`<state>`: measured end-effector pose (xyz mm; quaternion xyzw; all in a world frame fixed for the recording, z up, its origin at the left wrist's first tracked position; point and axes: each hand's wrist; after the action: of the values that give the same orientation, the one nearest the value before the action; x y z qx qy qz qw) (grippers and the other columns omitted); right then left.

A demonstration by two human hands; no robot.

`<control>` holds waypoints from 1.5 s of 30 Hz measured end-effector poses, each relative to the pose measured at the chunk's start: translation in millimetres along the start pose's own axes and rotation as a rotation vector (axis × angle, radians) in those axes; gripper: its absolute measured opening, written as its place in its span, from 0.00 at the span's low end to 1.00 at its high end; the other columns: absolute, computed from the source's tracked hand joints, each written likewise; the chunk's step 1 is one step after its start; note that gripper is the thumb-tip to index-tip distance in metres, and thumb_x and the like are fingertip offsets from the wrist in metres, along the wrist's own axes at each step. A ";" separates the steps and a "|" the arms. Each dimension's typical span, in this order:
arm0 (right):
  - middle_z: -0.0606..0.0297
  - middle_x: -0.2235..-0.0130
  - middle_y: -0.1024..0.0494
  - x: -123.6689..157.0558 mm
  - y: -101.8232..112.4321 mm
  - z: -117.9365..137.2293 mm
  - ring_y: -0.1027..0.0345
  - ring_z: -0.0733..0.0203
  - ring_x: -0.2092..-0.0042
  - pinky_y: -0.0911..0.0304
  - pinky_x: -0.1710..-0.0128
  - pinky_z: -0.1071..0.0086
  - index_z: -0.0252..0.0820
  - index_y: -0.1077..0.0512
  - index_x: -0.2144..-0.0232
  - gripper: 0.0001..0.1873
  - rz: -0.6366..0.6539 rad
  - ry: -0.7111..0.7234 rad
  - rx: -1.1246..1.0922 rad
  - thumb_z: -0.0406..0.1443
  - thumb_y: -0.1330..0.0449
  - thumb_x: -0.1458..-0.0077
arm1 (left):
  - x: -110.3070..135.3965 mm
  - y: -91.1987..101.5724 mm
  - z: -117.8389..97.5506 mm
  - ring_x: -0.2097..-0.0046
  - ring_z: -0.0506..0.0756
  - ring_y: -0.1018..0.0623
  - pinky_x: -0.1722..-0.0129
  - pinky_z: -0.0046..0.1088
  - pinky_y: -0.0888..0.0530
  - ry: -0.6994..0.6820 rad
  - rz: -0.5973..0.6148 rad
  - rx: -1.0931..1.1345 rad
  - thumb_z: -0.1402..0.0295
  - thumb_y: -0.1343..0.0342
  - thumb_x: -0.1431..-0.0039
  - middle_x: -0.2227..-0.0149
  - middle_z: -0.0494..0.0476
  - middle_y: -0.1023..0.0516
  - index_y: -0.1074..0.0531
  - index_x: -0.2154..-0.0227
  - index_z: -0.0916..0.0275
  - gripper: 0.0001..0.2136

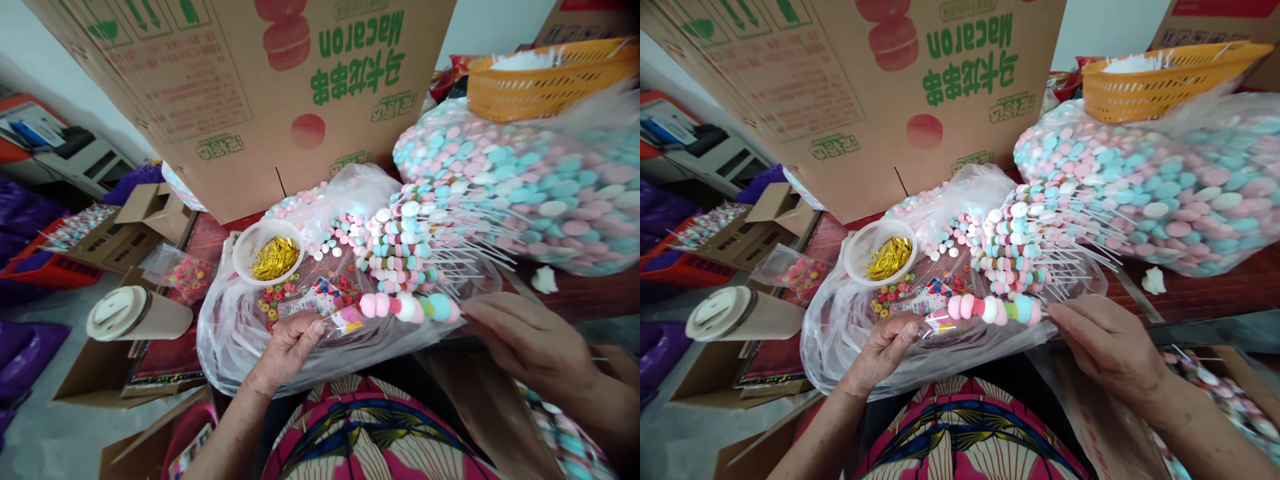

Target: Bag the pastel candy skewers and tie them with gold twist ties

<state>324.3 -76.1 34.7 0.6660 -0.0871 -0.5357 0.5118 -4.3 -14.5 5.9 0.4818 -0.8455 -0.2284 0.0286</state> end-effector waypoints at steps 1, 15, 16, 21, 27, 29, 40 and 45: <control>0.60 0.67 0.24 1.9 -3.3 1.2 0.31 0.58 0.67 0.34 0.69 0.65 0.48 0.30 0.55 0.17 0.003 0.003 -0.001 0.27 0.46 0.44 | 0.3 -0.1 0.0 0.73 0.49 0.32 0.71 0.24 0.33 0.019 -0.008 0.021 0.61 0.55 0.35 0.76 0.51 0.29 0.26 0.70 0.64 0.16; 0.63 0.71 0.24 -2.9 -10.2 -4.1 0.33 0.62 0.71 0.41 0.71 0.67 0.45 0.28 0.61 0.15 0.278 0.065 -0.083 0.28 0.52 0.43 | -13.7 -2.9 -12.6 0.72 0.50 0.30 0.70 0.24 0.34 0.054 0.271 -0.140 0.60 0.58 0.35 0.75 0.52 0.28 0.26 0.69 0.63 0.18; 0.62 0.71 0.24 -4.6 -12.2 -4.4 0.33 0.62 0.71 0.41 0.71 0.68 0.44 0.28 0.62 0.15 0.292 0.057 -0.094 0.27 0.52 0.43 | -15.6 -4.0 -14.3 0.68 0.52 0.27 0.67 0.25 0.33 0.035 0.298 -0.177 0.58 0.56 0.36 0.71 0.53 0.25 0.25 0.63 0.63 0.17; 0.63 0.72 0.26 -15.4 -18.9 -3.0 0.34 0.63 0.70 0.43 0.71 0.70 0.42 0.28 0.64 0.13 0.303 0.062 -0.171 0.28 0.51 0.43 | -24.8 -11.6 -18.7 0.62 0.60 0.24 0.59 0.32 0.32 0.043 0.372 -0.337 0.48 0.37 0.57 0.64 0.57 0.21 0.28 0.51 0.59 0.30; 0.64 0.75 0.26 -43.2 -23.0 5.5 0.38 0.61 0.72 0.47 0.70 0.66 0.42 0.29 0.69 0.14 0.416 0.208 -0.181 0.26 0.53 0.45 | -34.5 -28.0 -23.0 0.63 0.57 0.22 0.64 0.28 0.29 0.205 0.537 0.051 0.60 0.33 0.58 0.63 0.51 0.20 0.29 0.50 0.55 0.29; 0.64 0.71 0.24 -49.4 -29.3 9.9 0.37 0.60 0.69 0.47 0.69 0.66 0.42 0.28 0.66 0.13 0.471 0.248 -0.208 0.26 0.51 0.47 | -35.8 -36.3 -22.8 0.73 0.54 0.24 0.73 0.26 0.29 0.292 0.610 0.195 0.61 0.32 0.59 0.72 0.49 0.22 0.26 0.56 0.58 0.23; 0.62 0.71 0.25 -51.6 -51.1 18.5 0.35 0.62 0.70 0.47 0.71 0.69 0.39 0.27 0.65 0.11 0.638 0.205 -0.340 0.27 0.46 0.50 | -39.6 -24.2 -15.2 0.52 0.59 0.27 0.50 0.35 0.33 0.327 0.692 0.199 0.60 0.31 0.62 0.53 0.53 0.24 0.30 0.49 0.59 0.33; 0.62 0.71 0.25 -52.6 -48.0 20.1 0.35 0.62 0.70 0.47 0.72 0.70 0.39 0.28 0.65 0.11 0.690 0.171 -0.352 0.27 0.47 0.50 | -31.0 -21.3 -16.4 0.52 0.59 0.27 0.50 0.34 0.33 0.357 0.639 0.037 0.64 0.35 0.57 0.52 0.51 0.24 0.32 0.47 0.56 0.30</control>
<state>265.7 -30.9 32.3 0.5421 -0.1696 -0.2816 0.7733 33.7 -4.0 17.0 0.2258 -0.9391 -0.1051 0.2369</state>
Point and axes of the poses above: each hand's wrist, its own x-axis away from the middle knuckle, its own y-axis out of the back of the hand, z = x × y
